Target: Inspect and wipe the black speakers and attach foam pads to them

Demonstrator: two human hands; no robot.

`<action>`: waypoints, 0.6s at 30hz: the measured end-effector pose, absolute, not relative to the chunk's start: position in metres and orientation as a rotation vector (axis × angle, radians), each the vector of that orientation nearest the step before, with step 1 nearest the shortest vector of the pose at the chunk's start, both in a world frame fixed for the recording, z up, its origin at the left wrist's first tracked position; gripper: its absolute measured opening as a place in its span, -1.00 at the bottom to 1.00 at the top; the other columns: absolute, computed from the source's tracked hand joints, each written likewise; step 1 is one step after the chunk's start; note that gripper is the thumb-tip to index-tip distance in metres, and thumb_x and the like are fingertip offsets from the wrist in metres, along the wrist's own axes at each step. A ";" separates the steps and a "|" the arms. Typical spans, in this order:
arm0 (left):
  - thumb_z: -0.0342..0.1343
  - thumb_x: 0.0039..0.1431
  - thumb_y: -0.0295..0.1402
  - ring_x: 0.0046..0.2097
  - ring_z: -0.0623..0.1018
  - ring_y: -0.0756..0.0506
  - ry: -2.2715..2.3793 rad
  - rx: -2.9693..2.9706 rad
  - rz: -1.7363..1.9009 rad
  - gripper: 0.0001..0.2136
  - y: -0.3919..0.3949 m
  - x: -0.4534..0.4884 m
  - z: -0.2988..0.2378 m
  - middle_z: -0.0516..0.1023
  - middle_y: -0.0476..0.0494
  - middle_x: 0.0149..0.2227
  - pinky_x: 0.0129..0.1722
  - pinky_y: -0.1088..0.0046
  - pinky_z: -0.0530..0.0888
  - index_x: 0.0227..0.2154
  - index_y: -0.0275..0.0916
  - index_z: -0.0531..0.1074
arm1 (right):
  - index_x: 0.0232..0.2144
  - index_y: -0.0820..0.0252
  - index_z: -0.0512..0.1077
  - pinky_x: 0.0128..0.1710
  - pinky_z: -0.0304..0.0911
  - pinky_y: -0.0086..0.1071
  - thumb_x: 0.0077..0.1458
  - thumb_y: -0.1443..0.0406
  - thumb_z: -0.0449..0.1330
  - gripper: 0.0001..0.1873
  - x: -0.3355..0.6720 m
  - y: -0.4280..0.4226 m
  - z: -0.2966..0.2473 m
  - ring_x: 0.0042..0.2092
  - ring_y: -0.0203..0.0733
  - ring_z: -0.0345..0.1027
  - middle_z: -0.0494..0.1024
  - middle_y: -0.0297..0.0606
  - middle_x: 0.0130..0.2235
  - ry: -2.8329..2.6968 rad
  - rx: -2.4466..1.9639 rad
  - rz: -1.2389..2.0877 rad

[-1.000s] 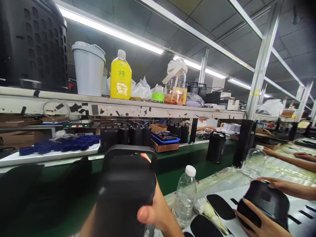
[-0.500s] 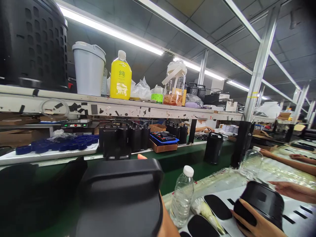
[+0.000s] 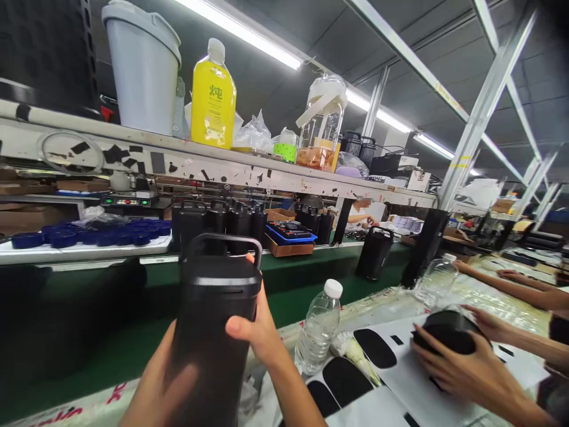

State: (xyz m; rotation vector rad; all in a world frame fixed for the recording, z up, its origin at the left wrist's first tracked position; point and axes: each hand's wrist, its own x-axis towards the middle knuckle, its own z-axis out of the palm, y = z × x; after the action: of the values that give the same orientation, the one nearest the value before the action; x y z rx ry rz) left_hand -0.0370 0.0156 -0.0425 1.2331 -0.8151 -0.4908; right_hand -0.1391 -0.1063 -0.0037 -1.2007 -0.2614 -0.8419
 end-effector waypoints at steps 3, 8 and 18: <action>0.05 -0.08 0.35 0.18 0.37 -0.37 -0.980 1.279 -0.207 -0.18 0.016 -0.003 -0.048 0.44 -0.18 0.13 0.21 0.03 0.23 0.11 -0.15 0.35 | 0.38 0.07 -0.15 0.26 0.20 -0.16 -0.17 0.11 0.42 0.20 -0.137 -0.115 -0.008 0.23 -0.05 0.27 0.28 -0.15 0.24 -0.075 -1.232 -1.053; 0.01 0.20 0.05 -0.04 0.51 -0.18 -0.799 1.013 0.041 -0.54 0.036 0.025 -0.018 0.54 -0.18 -0.12 -0.17 0.40 0.48 -0.11 -0.25 0.47 | 0.39 0.03 -0.21 0.31 0.09 -0.10 -0.06 0.04 0.32 0.13 -0.146 -0.136 -0.022 0.28 -0.05 0.16 0.11 -0.15 0.32 0.181 -1.286 -1.467; -0.07 0.27 -0.09 -0.12 0.53 -0.22 -0.754 0.783 0.044 -0.61 0.061 0.028 0.013 0.53 -0.22 -0.17 -0.37 0.38 0.52 -0.24 -0.35 0.46 | 0.42 0.07 -0.27 0.39 -0.09 -0.27 -0.19 0.18 0.45 0.32 -0.114 -0.176 -0.024 0.34 -0.15 0.03 -0.04 -0.18 0.38 0.449 -1.602 -1.572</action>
State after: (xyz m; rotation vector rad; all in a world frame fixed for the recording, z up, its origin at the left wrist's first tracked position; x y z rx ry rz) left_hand 0.0279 0.0609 0.0132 0.7829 -0.7542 0.0436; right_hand -0.1142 -0.1762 -0.0237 -1.6024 0.4492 -1.5716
